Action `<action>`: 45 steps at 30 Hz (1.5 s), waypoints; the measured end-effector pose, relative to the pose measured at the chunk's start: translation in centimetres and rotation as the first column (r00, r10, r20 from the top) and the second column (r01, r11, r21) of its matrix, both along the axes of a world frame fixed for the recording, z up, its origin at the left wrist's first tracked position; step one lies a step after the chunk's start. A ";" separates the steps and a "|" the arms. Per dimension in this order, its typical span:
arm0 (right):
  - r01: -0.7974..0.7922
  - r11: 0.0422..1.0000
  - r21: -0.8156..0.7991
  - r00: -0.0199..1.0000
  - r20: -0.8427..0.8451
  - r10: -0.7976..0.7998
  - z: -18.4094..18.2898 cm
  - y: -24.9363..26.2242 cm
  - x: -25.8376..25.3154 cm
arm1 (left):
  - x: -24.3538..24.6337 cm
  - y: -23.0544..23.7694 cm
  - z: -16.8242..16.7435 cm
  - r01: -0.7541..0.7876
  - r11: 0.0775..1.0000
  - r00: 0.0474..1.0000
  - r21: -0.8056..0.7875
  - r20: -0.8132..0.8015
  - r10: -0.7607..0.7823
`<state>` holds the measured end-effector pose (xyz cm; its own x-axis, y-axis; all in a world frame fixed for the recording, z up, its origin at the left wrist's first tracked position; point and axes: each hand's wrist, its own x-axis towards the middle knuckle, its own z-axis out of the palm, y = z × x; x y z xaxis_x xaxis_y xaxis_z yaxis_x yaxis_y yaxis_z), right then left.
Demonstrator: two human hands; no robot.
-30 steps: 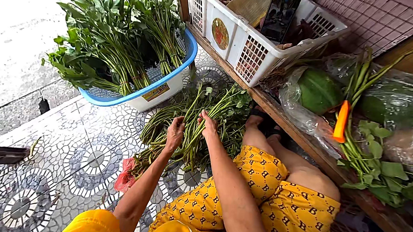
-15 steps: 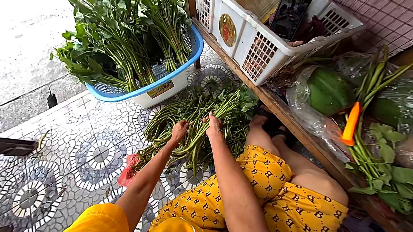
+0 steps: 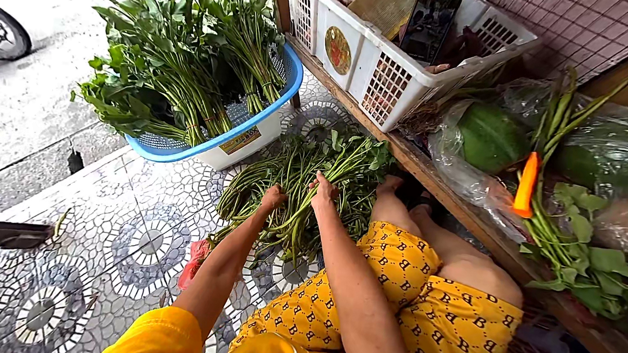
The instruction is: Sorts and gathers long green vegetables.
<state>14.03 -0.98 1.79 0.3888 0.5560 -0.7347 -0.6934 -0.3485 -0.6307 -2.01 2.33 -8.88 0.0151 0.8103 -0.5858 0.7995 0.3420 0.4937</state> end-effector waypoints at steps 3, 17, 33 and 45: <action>-0.005 1.000 0.026 1.000 0.011 0.005 0.0 0.0 0.1 | 0.1 -1.0 2.3 -0.194 0.977 0.949 0.090 0.271 0.163; -0.196 0.973 0.125 0.981 0.018 0.196 -0.7 -0.3 -0.4 | 3.3 -5.7 8.9 -0.154 0.925 0.892 0.349 0.451 -0.022; -0.130 0.991 -0.023 0.988 0.077 0.131 -1.2 -0.5 -0.1 | 0.7 -2.2 3.2 -0.081 0.975 0.985 0.209 0.166 0.046; 0.014 0.997 -0.082 0.997 0.077 -0.008 -0.7 -0.9 0.2 | -1.3 0.3 -0.5 -0.037 0.979 0.957 0.202 -0.276 0.093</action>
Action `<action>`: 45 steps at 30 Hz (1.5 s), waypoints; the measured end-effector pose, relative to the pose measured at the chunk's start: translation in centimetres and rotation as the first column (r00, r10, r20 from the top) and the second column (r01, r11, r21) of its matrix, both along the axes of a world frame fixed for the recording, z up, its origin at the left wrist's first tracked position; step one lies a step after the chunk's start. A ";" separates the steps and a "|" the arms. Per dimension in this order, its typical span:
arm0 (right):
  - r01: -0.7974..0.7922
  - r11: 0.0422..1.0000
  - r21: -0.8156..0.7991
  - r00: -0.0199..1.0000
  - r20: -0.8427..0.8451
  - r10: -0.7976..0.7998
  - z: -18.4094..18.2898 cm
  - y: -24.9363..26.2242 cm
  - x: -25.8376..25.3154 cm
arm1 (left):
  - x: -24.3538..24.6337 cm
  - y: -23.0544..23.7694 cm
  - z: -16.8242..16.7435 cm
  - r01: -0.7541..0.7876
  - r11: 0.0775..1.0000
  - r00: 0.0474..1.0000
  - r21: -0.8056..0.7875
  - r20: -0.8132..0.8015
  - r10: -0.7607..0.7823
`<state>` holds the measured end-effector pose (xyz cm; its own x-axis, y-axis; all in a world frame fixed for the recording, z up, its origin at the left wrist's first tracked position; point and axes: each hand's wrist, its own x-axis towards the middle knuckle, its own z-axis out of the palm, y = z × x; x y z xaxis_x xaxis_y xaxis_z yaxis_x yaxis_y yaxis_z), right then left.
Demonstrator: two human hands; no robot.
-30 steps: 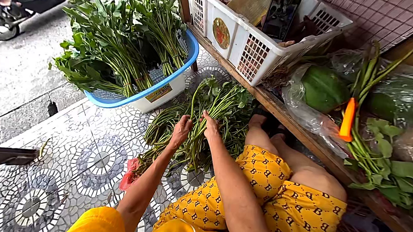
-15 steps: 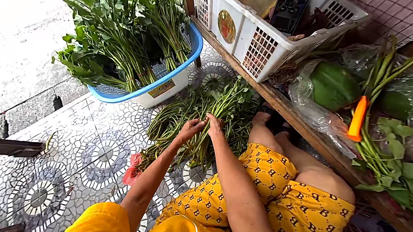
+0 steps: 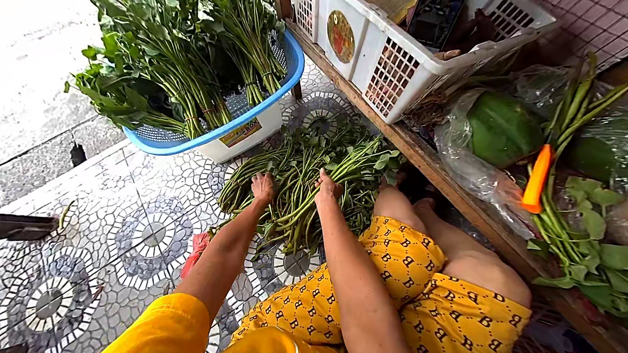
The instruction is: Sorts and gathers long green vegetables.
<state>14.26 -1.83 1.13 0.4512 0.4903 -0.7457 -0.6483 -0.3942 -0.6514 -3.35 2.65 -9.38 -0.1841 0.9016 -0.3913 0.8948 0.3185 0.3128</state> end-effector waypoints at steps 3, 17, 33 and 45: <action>-0.006 1.000 -0.002 1.000 -0.004 0.006 -0.4 0.1 0.2 | 0.8 -0.4 0.2 0.205 0.973 0.972 0.104 0.098 -0.215; 0.013 1.000 -0.024 1.000 0.002 -0.013 0.5 -0.1 0.1 | 3.1 -1.7 4.7 0.085 0.995 0.985 0.059 0.146 -0.093; -0.030 0.996 0.079 0.999 -0.029 0.032 0.0 0.3 -0.3 | 1.6 -4.4 8.4 -0.057 0.964 0.923 0.260 0.382 -0.049; -0.036 0.997 0.072 0.999 -0.017 0.037 -0.4 0.3 -0.4 | 3.3 -3.5 7.9 -0.062 0.962 0.872 0.266 0.483 -0.077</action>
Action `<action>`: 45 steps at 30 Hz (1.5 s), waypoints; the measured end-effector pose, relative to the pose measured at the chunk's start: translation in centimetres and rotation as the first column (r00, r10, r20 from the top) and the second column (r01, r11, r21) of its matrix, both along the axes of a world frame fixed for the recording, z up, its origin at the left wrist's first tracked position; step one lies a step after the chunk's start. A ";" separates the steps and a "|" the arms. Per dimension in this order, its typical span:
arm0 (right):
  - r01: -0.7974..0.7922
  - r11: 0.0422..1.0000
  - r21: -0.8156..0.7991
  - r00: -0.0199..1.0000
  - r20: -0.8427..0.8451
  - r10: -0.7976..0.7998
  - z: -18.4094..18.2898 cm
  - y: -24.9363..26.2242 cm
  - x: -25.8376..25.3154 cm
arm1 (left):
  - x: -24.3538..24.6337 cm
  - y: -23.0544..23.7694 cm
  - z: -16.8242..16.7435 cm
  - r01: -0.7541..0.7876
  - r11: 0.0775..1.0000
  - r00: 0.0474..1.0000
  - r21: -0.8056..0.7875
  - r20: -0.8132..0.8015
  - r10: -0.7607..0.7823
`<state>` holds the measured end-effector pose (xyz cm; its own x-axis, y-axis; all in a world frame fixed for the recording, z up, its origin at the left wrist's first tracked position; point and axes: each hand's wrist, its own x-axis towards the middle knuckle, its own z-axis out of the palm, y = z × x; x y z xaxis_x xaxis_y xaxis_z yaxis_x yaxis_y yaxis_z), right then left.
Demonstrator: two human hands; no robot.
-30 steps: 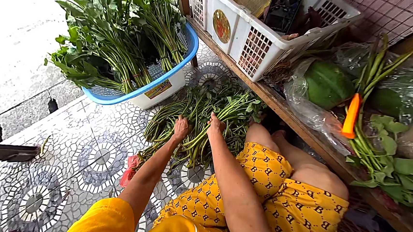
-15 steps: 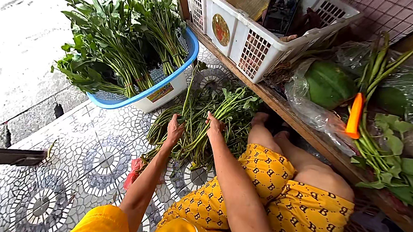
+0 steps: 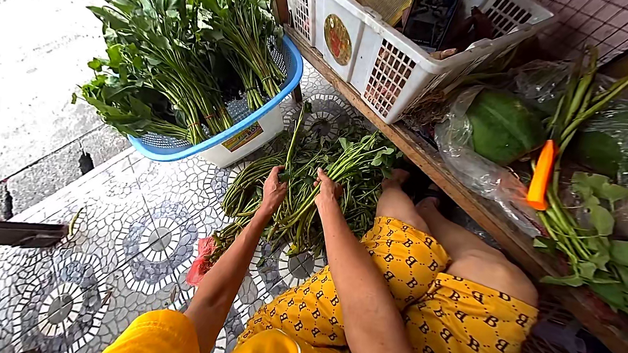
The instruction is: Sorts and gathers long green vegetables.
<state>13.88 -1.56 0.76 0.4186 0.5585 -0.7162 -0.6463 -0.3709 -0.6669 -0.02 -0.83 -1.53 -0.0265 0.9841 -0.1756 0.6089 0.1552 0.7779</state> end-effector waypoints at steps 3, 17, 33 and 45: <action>-0.093 0.994 0.058 0.996 0.002 0.093 0.3 -0.1 0.0 | 0.4 -0.3 0.7 0.131 0.990 0.988 -0.048 0.084 -0.127; -0.220 0.974 0.046 0.975 0.035 0.219 0.8 0.3 -0.2 | 2.7 3.5 3.7 0.226 0.960 0.950 0.166 -0.253 -0.180; -0.282 0.959 0.031 0.959 -0.002 0.282 -1.5 1.3 -0.5 | 4.0 11.5 5.3 0.910 0.323 0.400 0.260 -0.754 -0.521; -0.304 0.948 0.098 0.952 0.006 0.304 0.9 1.1 -0.3 | 3.9 8.3 4.8 0.241 0.956 0.970 0.166 -0.063 -0.234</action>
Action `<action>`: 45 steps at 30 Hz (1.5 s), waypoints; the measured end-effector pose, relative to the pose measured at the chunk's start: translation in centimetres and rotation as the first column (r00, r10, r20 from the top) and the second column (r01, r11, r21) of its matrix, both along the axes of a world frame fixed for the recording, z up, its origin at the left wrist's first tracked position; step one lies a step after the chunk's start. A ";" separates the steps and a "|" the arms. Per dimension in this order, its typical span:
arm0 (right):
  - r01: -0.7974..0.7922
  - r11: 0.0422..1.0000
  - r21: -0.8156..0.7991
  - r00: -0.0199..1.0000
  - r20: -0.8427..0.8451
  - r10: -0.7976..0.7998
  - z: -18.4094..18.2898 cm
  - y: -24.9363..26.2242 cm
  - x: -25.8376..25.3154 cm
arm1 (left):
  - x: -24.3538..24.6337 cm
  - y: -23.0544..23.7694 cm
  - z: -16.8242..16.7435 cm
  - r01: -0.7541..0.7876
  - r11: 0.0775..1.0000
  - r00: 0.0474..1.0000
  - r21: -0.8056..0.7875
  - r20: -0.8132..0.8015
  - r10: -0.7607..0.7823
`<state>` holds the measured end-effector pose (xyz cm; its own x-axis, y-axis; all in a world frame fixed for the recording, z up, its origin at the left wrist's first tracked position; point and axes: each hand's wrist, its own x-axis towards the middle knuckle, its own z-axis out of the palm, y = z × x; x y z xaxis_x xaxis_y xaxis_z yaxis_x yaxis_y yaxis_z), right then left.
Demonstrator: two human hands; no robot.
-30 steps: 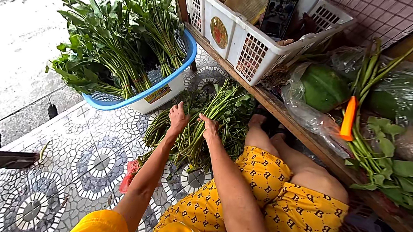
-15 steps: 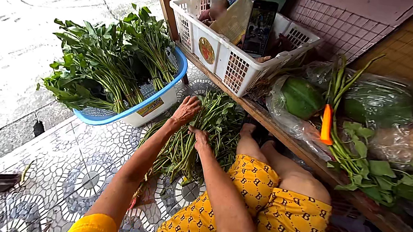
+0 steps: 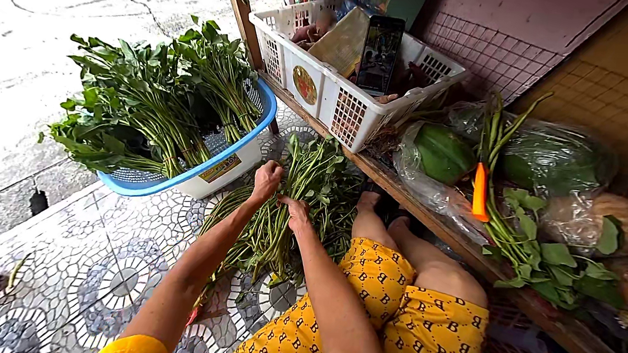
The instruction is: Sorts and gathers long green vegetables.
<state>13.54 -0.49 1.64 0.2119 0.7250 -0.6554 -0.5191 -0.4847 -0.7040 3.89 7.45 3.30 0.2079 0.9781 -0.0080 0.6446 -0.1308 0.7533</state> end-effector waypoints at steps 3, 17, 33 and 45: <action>0.019 1.000 0.004 1.000 0.017 -0.019 -0.1 -0.6 -0.2 | -1.7 -0.6 -1.5 -0.150 0.969 0.963 -0.198 0.194 0.189; 0.269 0.960 0.078 0.957 -0.136 -0.257 -0.8 0.1 1.2 | -5.7 -11.1 -2.3 0.080 0.966 0.990 -0.246 0.129 -0.049; 0.223 0.965 0.138 0.962 -0.191 -0.195 0.6 -0.2 0.2 | -4.2 -11.0 -2.3 0.209 0.857 0.976 -0.471 0.041 -0.216; 0.049 0.987 0.152 0.961 -0.277 -0.005 -0.8 -0.5 0.4 | -5.6 -8.8 -2.5 0.478 0.676 0.873 -0.560 0.384 -0.300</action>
